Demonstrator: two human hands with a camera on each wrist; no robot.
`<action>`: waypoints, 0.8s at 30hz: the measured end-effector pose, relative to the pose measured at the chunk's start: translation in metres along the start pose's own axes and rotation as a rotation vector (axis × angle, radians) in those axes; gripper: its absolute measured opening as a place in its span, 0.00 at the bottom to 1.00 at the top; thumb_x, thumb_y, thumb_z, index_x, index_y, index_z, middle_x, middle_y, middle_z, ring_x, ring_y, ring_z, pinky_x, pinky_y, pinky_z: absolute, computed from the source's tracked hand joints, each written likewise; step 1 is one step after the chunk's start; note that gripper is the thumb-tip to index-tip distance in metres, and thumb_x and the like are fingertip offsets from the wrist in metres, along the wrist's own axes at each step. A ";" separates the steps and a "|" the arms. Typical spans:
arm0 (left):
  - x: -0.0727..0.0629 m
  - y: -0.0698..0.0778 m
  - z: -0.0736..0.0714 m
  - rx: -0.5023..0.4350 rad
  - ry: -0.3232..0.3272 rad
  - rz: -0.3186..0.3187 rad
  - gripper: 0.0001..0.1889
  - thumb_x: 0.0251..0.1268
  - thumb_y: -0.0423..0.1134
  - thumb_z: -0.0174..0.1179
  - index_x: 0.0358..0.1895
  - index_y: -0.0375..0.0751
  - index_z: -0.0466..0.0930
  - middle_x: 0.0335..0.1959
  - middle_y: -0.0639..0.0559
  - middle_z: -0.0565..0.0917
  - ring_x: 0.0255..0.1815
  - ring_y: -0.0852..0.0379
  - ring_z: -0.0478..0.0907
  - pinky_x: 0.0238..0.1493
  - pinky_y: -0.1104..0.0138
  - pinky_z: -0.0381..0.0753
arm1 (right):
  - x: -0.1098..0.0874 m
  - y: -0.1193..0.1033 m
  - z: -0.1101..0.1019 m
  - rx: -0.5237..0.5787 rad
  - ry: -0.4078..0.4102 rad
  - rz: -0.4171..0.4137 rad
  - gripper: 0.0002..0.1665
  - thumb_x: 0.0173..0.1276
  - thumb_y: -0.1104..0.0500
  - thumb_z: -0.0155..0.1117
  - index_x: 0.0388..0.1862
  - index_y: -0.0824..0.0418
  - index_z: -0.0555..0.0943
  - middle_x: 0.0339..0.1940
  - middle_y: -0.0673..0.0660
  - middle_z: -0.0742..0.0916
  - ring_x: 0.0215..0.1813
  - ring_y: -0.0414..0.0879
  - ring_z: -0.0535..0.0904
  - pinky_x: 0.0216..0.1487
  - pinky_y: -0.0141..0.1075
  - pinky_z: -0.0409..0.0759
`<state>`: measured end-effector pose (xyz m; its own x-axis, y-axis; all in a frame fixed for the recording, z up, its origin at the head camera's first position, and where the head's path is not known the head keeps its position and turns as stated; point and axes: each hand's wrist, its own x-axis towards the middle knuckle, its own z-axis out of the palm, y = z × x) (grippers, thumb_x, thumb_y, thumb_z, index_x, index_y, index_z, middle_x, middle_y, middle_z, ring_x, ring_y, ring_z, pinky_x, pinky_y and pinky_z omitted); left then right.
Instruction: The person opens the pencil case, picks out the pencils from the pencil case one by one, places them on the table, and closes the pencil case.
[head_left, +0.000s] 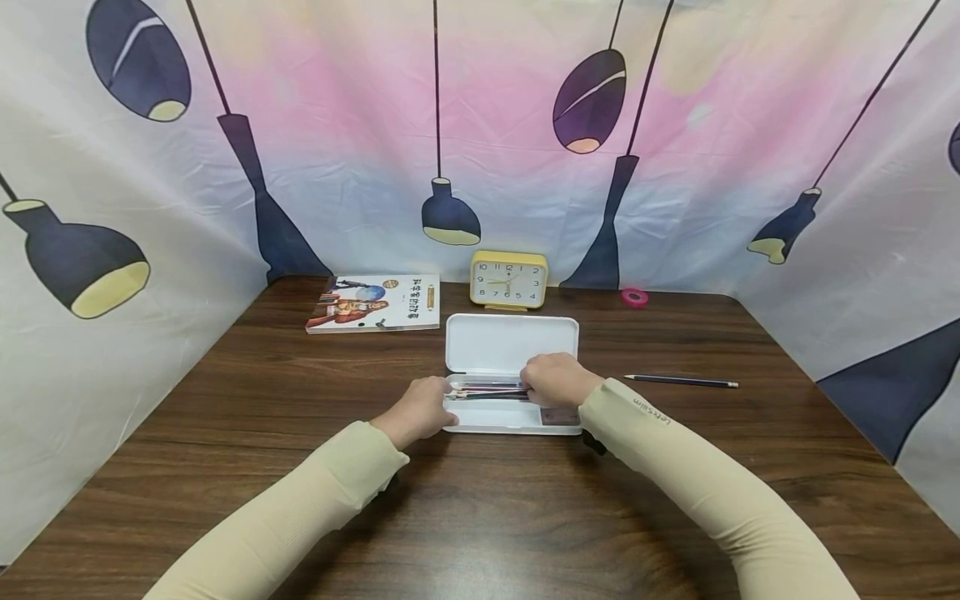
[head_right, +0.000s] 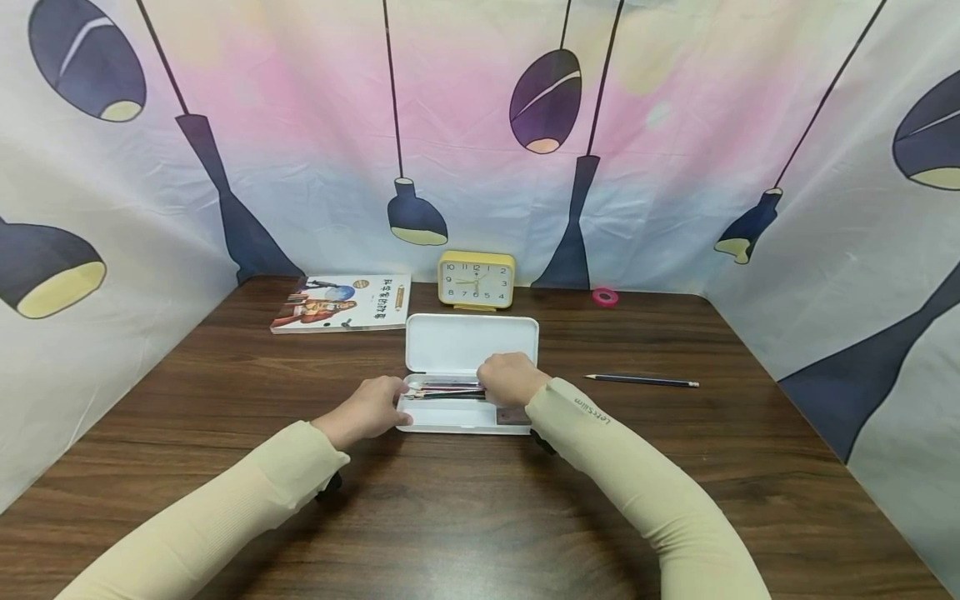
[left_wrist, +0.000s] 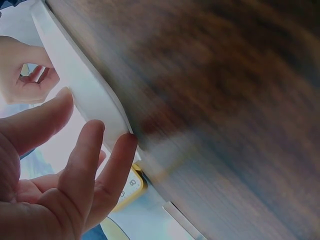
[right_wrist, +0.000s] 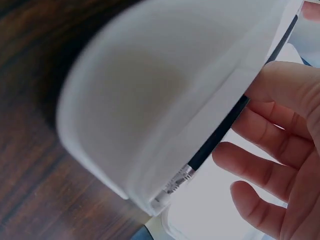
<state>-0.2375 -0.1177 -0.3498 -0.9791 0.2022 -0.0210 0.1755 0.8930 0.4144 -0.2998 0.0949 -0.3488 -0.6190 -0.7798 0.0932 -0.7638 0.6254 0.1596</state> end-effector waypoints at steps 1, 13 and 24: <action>0.000 0.000 0.000 0.001 -0.002 0.000 0.24 0.43 0.34 0.67 0.46 0.26 0.73 0.44 0.37 0.76 0.49 0.42 0.69 0.50 0.57 0.67 | 0.000 0.000 0.000 -0.003 0.007 -0.002 0.05 0.49 0.63 0.60 0.17 0.56 0.77 0.18 0.48 0.77 0.23 0.41 0.72 0.22 0.34 0.72; 0.003 -0.001 0.000 -0.004 -0.014 -0.010 0.24 0.44 0.34 0.66 0.46 0.26 0.73 0.45 0.37 0.75 0.50 0.42 0.69 0.50 0.57 0.68 | -0.010 0.010 -0.008 -0.036 0.048 0.006 0.10 0.46 0.64 0.60 0.12 0.54 0.71 0.13 0.46 0.70 0.17 0.40 0.66 0.17 0.33 0.67; 0.001 0.000 0.000 0.000 -0.006 0.000 0.23 0.43 0.34 0.67 0.45 0.27 0.74 0.44 0.38 0.76 0.49 0.43 0.70 0.49 0.58 0.68 | -0.018 0.018 -0.006 -0.015 0.018 0.038 0.08 0.48 0.61 0.62 0.15 0.54 0.72 0.15 0.45 0.70 0.19 0.39 0.66 0.17 0.32 0.67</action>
<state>-0.2385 -0.1178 -0.3496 -0.9786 0.2043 -0.0268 0.1750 0.8929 0.4149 -0.3016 0.1197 -0.3417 -0.6440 -0.7560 0.1170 -0.7369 0.6541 0.1705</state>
